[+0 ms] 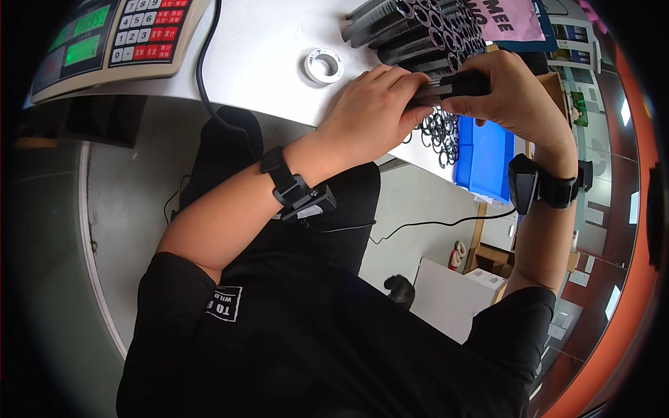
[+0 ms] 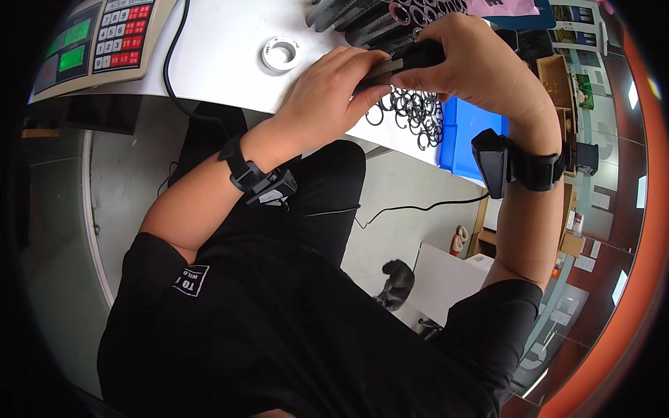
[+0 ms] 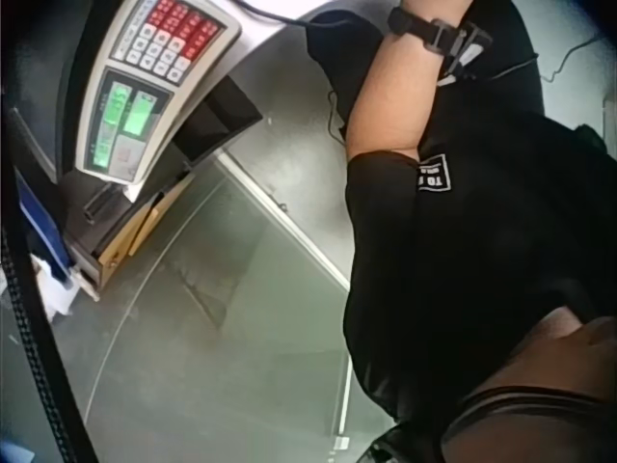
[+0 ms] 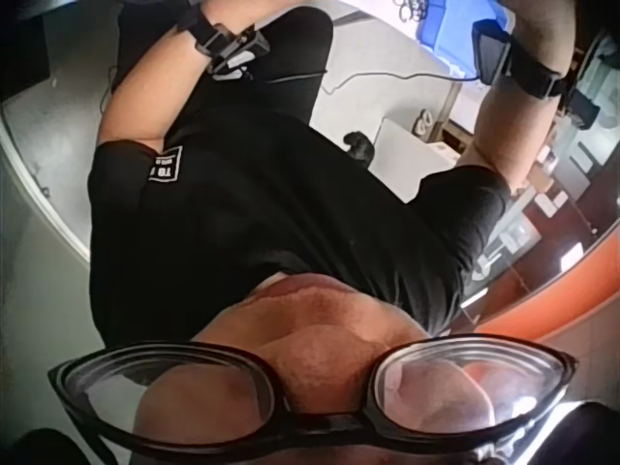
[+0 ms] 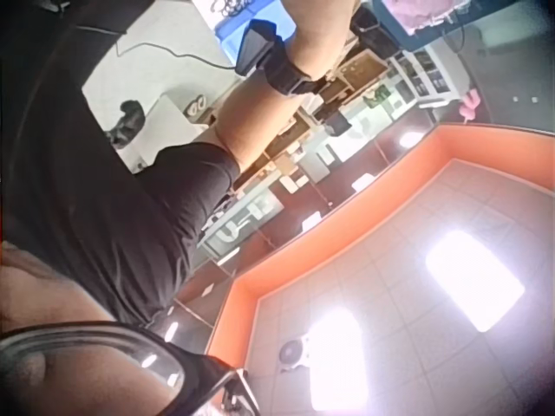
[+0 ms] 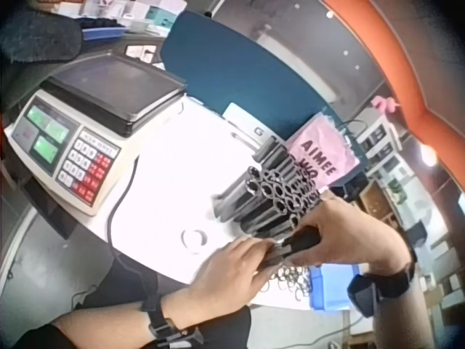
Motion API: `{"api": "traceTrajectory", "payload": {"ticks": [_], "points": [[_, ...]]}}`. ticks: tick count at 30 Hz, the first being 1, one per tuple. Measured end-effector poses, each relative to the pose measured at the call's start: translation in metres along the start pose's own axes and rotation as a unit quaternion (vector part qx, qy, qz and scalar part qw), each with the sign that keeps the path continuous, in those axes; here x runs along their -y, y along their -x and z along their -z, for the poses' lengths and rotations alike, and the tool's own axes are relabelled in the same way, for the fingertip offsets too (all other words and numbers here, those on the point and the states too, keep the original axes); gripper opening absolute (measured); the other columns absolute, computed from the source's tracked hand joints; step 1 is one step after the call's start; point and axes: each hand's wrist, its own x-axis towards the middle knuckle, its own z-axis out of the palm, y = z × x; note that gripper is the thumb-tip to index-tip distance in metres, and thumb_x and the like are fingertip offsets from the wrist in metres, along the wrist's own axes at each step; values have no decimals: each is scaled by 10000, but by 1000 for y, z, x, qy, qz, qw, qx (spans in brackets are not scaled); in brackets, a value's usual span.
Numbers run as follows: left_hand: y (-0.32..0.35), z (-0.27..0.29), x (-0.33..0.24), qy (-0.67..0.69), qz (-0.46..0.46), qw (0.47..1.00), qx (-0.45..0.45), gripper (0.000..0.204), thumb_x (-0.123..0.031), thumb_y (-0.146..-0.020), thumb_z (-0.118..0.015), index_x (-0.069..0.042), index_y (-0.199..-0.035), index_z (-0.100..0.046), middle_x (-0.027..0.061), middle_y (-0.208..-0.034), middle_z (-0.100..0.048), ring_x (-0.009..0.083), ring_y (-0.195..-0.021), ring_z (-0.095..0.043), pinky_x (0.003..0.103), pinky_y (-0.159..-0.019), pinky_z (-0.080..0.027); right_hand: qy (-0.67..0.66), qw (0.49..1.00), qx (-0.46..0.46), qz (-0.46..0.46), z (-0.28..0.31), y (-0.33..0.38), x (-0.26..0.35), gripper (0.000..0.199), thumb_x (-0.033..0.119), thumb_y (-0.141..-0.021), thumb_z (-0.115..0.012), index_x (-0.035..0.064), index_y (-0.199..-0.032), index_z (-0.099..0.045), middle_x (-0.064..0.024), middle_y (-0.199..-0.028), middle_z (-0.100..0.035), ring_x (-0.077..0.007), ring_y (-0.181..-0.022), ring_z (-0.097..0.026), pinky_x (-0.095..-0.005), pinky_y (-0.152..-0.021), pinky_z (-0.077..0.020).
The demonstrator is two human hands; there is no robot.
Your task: Assembling black cylinders by fitting rubber rings around them and placing them in a tray for organization.
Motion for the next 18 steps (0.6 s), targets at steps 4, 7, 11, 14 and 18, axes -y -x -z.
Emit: {"api": "traceTrajectory", "payload": {"ticks": [4,7,11,14,18], "points": [[1,-1,0,-12,7,1000,-8,368,-286,-982,-733,-21,-1228,-670,99,-1151,-706,307,-1112,-664,429,-925,-570,-1,1000,-3,-3,-1,0,1,375,111,-816,-937,-64,-1093,-754,-72,-837,-713,-89,-755,-645,-242,-704,-540],[0,-1,0,-7,-7,1000,-14,382,-240,-981,-741,0,-1265,-654,135,-1152,-697,336,-1082,-664,427,-905,-563,-8,995,-39,93,-6,2,-13,379,106,-817,-935,-61,-1105,-753,-67,-834,-711,-96,-754,-647,-244,-700,-537],[0,1,-2,-4,-4,1000,-13,392,-217,-977,-747,14,-1278,-647,155,-1153,-693,352,-1066,-666,425,-896,-560,6,976,-82,200,-9,-2,-22,387,100,-817,-933,-57,-1121,-751,-58,-827,-706,-100,-748,-641,-246,-697,-535],[0,0,-2,-3,-2,1000,-13,393,-217,-976,-749,17,-1275,-648,157,-1155,-694,353,-1066,-667,425,-897,-561,9,968,-96,231,-12,-2,-24,391,97,-815,-933,-51,-1128,-752,-53,-829,-703,-100,-748,-635,-249,-702,-534],[0,0,-1,-3,-5,1000,-18,394,-216,-974,-750,20,-1273,-649,158,-1156,-695,354,-1065,-667,425,-897,-563,16,979,-74,187,-9,-2,-15,402,93,-806,-934,-35,-1143,-756,-53,-853,-708,-98,-763,-628,-255,-721,-535]]}}
